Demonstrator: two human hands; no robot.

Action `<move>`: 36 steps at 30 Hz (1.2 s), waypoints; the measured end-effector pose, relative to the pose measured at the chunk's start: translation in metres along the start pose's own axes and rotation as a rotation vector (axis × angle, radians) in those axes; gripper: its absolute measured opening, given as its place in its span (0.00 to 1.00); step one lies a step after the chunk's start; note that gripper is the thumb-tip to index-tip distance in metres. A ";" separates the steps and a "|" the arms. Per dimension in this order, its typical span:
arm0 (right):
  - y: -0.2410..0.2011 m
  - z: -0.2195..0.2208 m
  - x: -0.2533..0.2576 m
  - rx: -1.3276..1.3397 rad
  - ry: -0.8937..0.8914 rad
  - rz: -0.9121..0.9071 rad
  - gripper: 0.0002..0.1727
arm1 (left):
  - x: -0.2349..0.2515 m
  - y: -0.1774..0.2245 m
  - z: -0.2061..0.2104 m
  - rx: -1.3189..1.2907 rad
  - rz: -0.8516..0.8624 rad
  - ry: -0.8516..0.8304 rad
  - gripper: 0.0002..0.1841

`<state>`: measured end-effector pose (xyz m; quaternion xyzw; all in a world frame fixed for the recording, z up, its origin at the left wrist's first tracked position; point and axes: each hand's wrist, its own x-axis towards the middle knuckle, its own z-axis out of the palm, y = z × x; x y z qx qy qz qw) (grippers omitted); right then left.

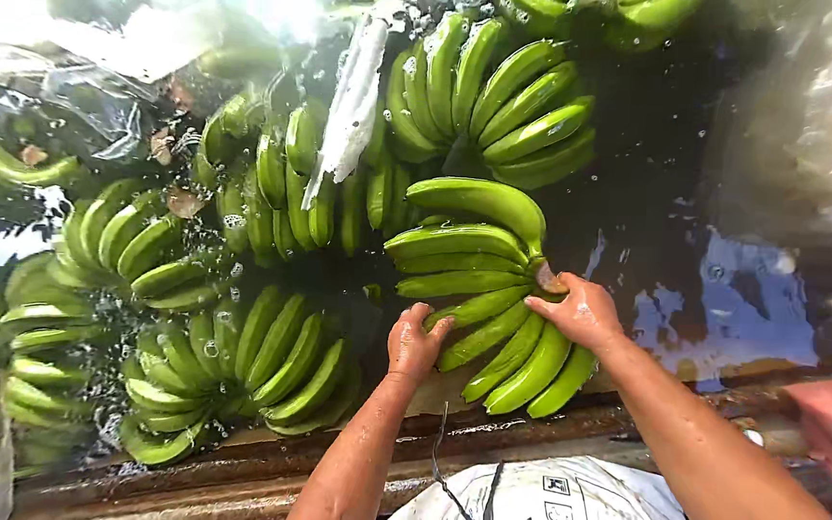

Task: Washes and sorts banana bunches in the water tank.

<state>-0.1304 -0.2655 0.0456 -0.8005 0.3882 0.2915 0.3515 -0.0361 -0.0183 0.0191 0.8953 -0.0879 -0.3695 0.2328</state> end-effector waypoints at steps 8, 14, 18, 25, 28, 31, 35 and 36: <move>0.001 0.000 0.003 0.013 -0.006 0.005 0.33 | 0.012 -0.003 -0.035 -0.500 -0.265 -0.282 0.12; 0.001 -0.001 0.003 0.019 0.001 -0.027 0.31 | 0.015 -0.003 -0.033 -0.472 -0.256 -0.326 0.10; -0.003 -0.001 0.001 -0.040 0.017 -0.050 0.32 | 0.021 -0.001 -0.011 -0.248 -0.254 -0.179 0.13; 0.000 -0.007 0.008 -0.065 0.015 -0.105 0.30 | 0.013 0.001 -0.027 -0.469 -0.350 -0.302 0.10; -0.001 -0.011 0.010 -0.072 -0.016 -0.100 0.30 | 0.012 -0.008 -0.042 -0.637 -0.341 -0.483 0.13; -0.003 -0.012 0.011 -0.070 -0.035 -0.081 0.30 | 0.007 -0.015 -0.044 -0.543 -0.150 -0.580 0.18; -0.003 -0.012 0.016 -0.087 -0.055 -0.066 0.31 | -0.008 -0.005 -0.028 0.148 0.213 -0.481 0.29; -0.003 -0.012 0.017 -0.092 -0.060 -0.066 0.31 | -0.012 -0.008 -0.021 0.241 0.254 -0.430 0.29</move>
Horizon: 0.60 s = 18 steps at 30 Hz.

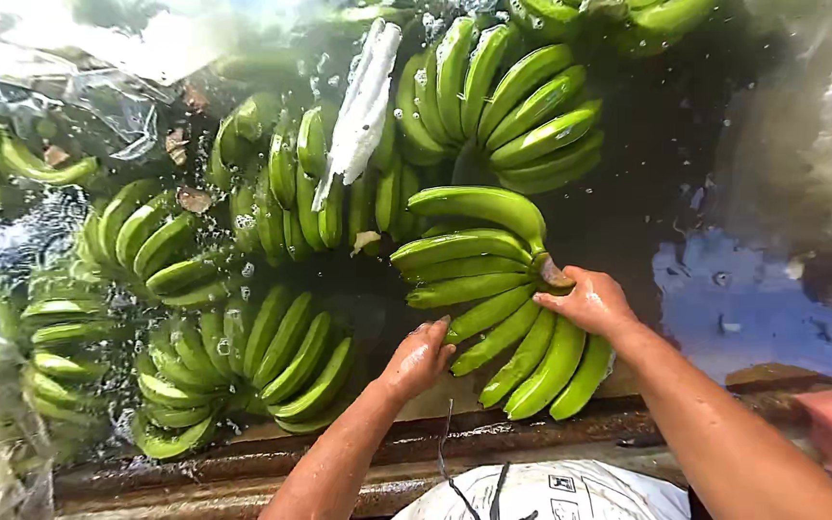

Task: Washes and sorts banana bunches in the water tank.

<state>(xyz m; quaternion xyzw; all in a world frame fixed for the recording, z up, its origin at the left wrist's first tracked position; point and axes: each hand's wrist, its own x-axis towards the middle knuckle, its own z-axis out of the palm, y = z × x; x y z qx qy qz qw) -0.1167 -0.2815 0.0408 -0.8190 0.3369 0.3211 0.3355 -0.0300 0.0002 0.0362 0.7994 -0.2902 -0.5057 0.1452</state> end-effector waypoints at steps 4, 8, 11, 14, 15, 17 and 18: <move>0.001 -0.006 0.007 -0.021 -0.057 0.003 0.32 | -0.006 -0.002 0.028 0.232 0.026 0.255 0.24; -0.001 -0.009 0.007 -0.025 -0.058 -0.034 0.30 | 0.010 0.005 0.042 0.114 -0.169 0.614 0.21; -0.004 -0.008 0.001 -0.039 -0.027 -0.090 0.30 | 0.021 0.013 0.035 -0.381 -0.522 0.677 0.26; -0.004 -0.010 0.002 -0.049 -0.042 -0.126 0.31 | 0.014 0.003 0.027 -0.576 -0.506 0.772 0.20; -0.003 -0.011 0.004 -0.047 -0.045 -0.136 0.31 | 0.010 -0.002 0.020 -0.573 -0.422 0.790 0.22; -0.002 -0.010 0.006 -0.037 -0.040 -0.158 0.30 | 0.012 -0.013 0.005 -0.500 -0.310 0.752 0.40; -0.003 -0.010 0.006 -0.035 -0.038 -0.165 0.30 | 0.017 -0.016 -0.004 -0.450 -0.293 0.717 0.48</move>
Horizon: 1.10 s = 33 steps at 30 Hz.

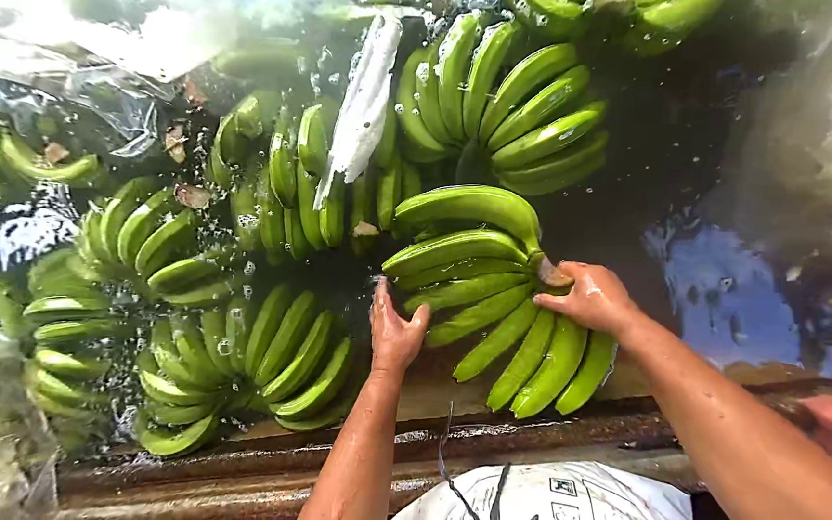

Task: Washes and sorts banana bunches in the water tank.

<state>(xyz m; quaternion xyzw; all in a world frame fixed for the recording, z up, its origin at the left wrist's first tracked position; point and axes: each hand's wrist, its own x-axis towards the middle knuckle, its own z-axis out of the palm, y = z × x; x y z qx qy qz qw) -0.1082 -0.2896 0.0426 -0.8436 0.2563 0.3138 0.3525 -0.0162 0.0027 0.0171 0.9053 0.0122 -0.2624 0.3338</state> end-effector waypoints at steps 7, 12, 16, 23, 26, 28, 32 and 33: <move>-0.011 0.011 -0.003 0.000 0.028 0.045 0.30 | 0.038 0.040 0.006 0.164 -0.146 0.125 0.42; -0.002 0.015 -0.001 0.027 0.032 0.065 0.30 | 0.031 0.047 -0.016 0.214 -0.076 0.051 0.28; 0.002 0.013 -0.002 0.062 0.068 0.016 0.28 | 0.036 0.046 -0.036 0.164 -0.042 -0.102 0.19; 0.004 0.010 -0.003 0.038 0.066 0.013 0.28 | 0.041 0.028 -0.029 0.046 0.008 -0.224 0.22; 0.002 0.011 -0.005 0.050 0.057 0.034 0.29 | 0.040 0.044 -0.014 0.226 -0.049 -0.075 0.30; 0.004 0.011 -0.006 0.081 0.066 0.054 0.29 | 0.038 0.048 -0.008 0.229 -0.056 0.003 0.36; 0.007 0.010 0.001 0.168 0.043 0.154 0.33 | 0.015 0.041 0.022 0.408 0.238 0.164 0.50; 0.006 0.011 0.003 0.179 0.045 0.177 0.33 | 0.011 0.037 0.030 0.488 0.345 0.172 0.52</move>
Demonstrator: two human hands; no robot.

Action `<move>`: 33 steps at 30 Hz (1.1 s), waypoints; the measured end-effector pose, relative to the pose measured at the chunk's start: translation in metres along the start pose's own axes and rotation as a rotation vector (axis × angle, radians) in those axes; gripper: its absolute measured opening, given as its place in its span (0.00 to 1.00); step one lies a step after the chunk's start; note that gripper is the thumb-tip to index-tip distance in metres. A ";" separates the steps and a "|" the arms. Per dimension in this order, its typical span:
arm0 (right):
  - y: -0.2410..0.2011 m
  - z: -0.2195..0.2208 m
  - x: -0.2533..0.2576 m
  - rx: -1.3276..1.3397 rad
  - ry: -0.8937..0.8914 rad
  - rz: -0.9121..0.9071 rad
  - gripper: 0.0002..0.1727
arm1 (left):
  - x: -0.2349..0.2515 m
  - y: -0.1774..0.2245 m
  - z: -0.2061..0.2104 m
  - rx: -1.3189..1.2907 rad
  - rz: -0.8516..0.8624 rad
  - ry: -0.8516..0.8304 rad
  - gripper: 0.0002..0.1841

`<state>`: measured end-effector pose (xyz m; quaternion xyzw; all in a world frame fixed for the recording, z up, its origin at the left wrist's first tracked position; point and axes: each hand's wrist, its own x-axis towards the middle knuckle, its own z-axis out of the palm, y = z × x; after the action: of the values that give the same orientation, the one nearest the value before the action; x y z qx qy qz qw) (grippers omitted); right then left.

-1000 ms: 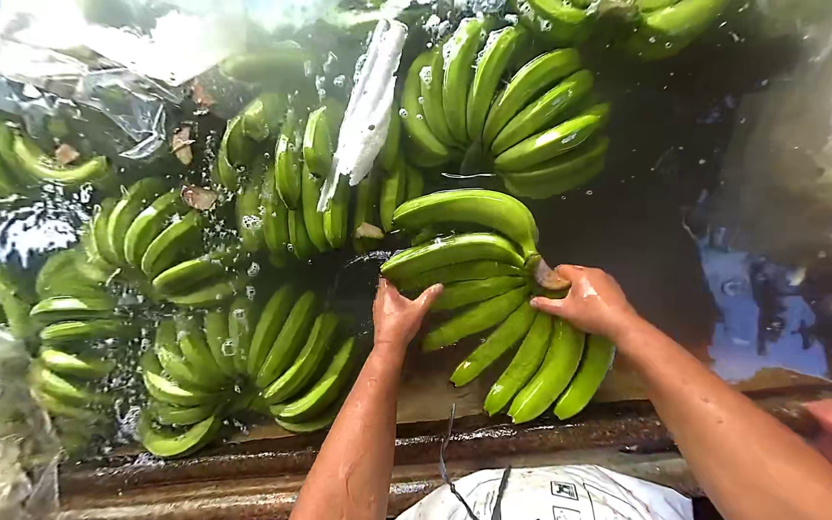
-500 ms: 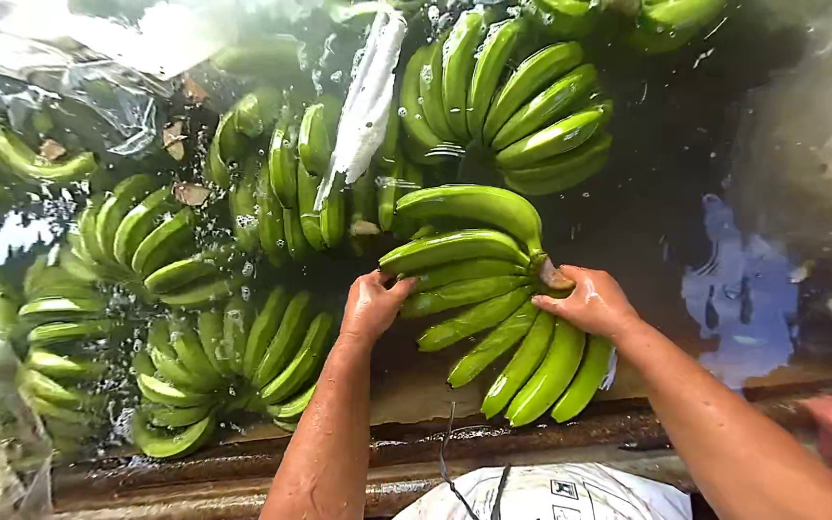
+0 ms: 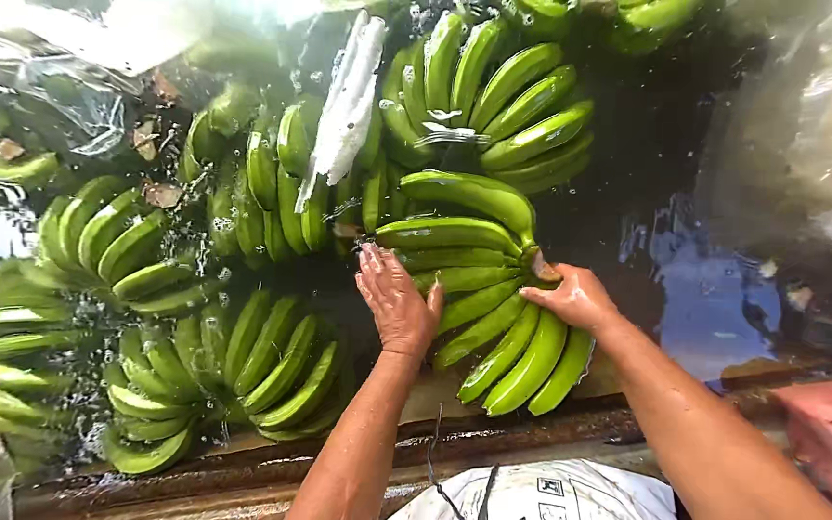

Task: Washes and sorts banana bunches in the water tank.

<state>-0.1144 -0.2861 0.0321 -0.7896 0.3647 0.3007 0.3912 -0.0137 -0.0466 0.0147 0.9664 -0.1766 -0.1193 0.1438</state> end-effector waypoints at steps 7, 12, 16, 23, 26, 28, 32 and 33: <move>-0.014 -0.002 -0.002 -0.083 0.033 0.026 0.32 | -0.004 0.050 0.034 0.118 0.064 -0.386 0.44; -0.017 -0.005 -0.001 -0.039 -0.014 0.068 0.37 | -0.054 0.093 0.049 -0.226 0.241 -0.480 0.48; -0.011 -0.003 0.001 -0.004 -0.020 0.037 0.36 | -0.086 0.030 0.028 -0.097 0.687 -0.619 0.40; -0.017 0.003 -0.002 0.033 0.017 0.088 0.36 | -0.109 -0.018 0.013 -0.145 0.958 -0.411 0.44; -0.021 0.003 0.003 0.038 0.016 0.095 0.36 | -0.108 0.025 0.020 -0.068 0.931 -0.380 0.35; -0.022 -0.001 0.004 0.013 0.000 0.094 0.38 | -0.112 0.038 0.024 0.026 0.912 -0.342 0.30; -0.019 -0.003 0.007 0.023 -0.020 0.094 0.39 | -0.116 0.004 0.025 -0.081 1.008 -0.167 0.22; -0.017 -0.001 0.008 0.052 -0.017 0.100 0.39 | -0.119 -0.009 0.021 -0.117 1.002 -0.143 0.21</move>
<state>-0.0959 -0.2816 0.0335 -0.7574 0.4082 0.3169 0.3991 -0.1248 0.0010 0.0135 0.7427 -0.6209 -0.1113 0.2247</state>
